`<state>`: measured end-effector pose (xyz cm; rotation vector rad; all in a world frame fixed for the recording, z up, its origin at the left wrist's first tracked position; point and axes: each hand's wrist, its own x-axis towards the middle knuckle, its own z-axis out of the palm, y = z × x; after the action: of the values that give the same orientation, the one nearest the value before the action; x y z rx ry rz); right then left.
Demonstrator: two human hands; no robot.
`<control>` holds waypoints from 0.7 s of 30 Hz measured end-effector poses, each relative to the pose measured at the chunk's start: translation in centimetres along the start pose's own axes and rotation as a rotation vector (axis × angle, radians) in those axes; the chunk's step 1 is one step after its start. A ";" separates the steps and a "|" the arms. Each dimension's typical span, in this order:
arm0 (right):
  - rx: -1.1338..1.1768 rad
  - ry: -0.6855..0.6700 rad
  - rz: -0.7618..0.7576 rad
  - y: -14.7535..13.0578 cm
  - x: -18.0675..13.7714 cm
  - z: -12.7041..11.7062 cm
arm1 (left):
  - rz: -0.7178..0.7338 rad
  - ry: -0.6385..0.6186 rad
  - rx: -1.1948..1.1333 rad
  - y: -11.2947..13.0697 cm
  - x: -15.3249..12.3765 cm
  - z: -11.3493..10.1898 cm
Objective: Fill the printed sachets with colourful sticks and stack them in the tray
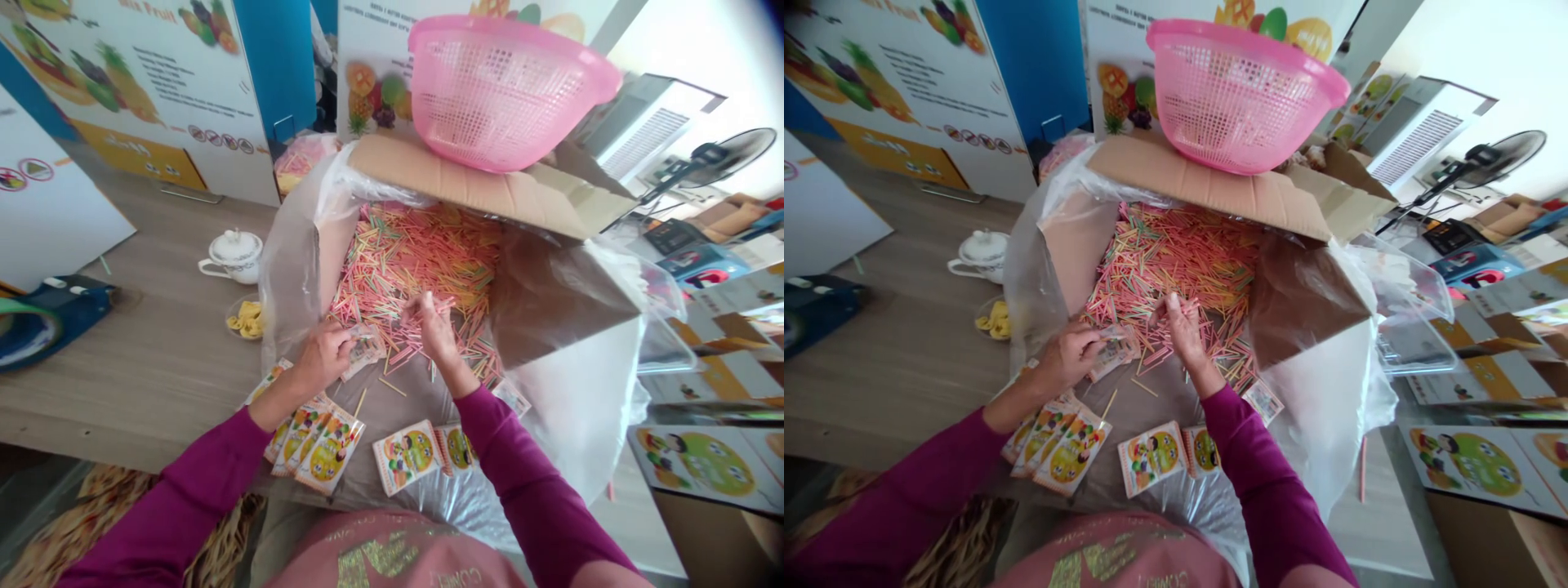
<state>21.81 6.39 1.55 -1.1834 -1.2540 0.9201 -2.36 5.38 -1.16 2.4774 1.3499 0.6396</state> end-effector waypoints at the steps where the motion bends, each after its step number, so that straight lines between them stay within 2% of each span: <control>1: 0.108 0.040 0.030 -0.8 -0.2 0.3 | 0.022 0.009 0.021 0.2 -0.2 0.1; 5: 0.463 0.083 0.168 -2.8 -0.8 1.7 | 0.066 -0.103 0.153 1.1 -0.8 0.4; 8: 0.615 0.077 0.228 -2.8 -1.1 2.0 | 0.042 -0.111 0.139 0.8 -0.8 0.5; 11: 0.636 0.077 0.266 -2.4 -1.3 2.1 | -0.011 -0.061 -0.004 -0.1 -0.5 0.2; 16: 0.565 0.036 0.286 -2.8 -1.5 2.7 | -0.221 0.012 -0.293 -0.7 0.2 -0.7; 19: 0.555 0.003 0.271 -3.5 -1.7 3.1 | -0.149 0.065 -0.215 -0.2 0.0 -0.5; 21: 0.533 -0.015 0.258 -3.7 -1.8 3.2 | -0.032 0.025 -0.050 0.4 -0.4 0.0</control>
<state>18.05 4.37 4.56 -0.9180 -0.7989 1.3550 -2.32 4.84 -1.08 2.4114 1.3625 0.6906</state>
